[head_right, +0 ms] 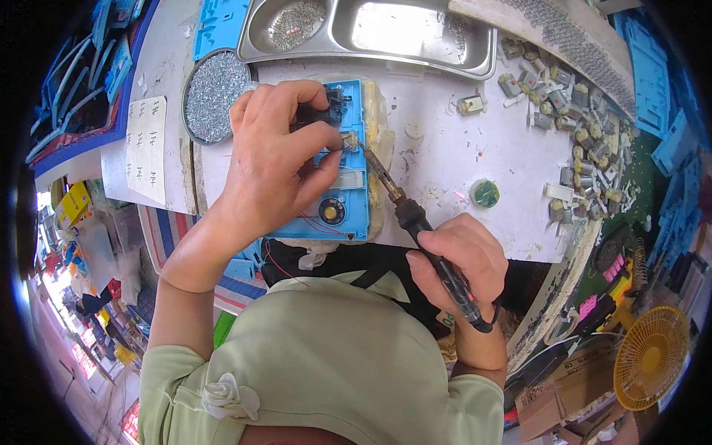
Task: Soldering wires and components inside a blue electronic device shell and then securing parts with an electric screwdriver.
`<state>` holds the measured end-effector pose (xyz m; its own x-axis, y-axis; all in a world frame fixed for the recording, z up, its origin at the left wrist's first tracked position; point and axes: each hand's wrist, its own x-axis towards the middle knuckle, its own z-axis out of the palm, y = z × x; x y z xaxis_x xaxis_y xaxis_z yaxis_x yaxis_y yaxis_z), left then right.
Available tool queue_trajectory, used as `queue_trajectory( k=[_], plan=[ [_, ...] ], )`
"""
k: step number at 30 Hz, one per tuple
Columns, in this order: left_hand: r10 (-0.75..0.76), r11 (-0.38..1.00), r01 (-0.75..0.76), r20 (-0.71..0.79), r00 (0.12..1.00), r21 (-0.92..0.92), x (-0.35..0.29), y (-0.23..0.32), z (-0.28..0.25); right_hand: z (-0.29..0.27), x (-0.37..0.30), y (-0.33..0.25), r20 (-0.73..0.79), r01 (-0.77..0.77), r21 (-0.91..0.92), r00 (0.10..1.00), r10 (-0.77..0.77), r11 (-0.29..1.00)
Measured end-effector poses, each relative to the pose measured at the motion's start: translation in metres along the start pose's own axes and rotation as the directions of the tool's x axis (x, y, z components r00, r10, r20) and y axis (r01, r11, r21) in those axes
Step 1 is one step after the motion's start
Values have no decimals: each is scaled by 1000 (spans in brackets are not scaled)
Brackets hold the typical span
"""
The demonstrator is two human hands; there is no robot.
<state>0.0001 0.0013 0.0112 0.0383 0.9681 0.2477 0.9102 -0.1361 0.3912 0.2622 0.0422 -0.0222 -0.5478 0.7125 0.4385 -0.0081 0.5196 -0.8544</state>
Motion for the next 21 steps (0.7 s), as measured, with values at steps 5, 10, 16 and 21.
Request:
queue_trajectory(
  k=[5,10,16,21],
  plan=[
    [3,1000,-3,22,1000,20,1,1,-1,-1,-1,-1,-4,7,-4,1000,-7,1000],
    [6,1000,-7,23,1000,27,2,3,-2,-3,-3,-2,5,-3,-6,1000,3,1000],
    [12,999,-13,24,1000,31,2,4,-3,-4,-3,-3,-1,-1,-1,1000,1,1000],
    [11,999,-12,29,1000,35,3,5,-3,-4,-5,-5,-12,-2,-5,1000,2,1000]
  ],
)
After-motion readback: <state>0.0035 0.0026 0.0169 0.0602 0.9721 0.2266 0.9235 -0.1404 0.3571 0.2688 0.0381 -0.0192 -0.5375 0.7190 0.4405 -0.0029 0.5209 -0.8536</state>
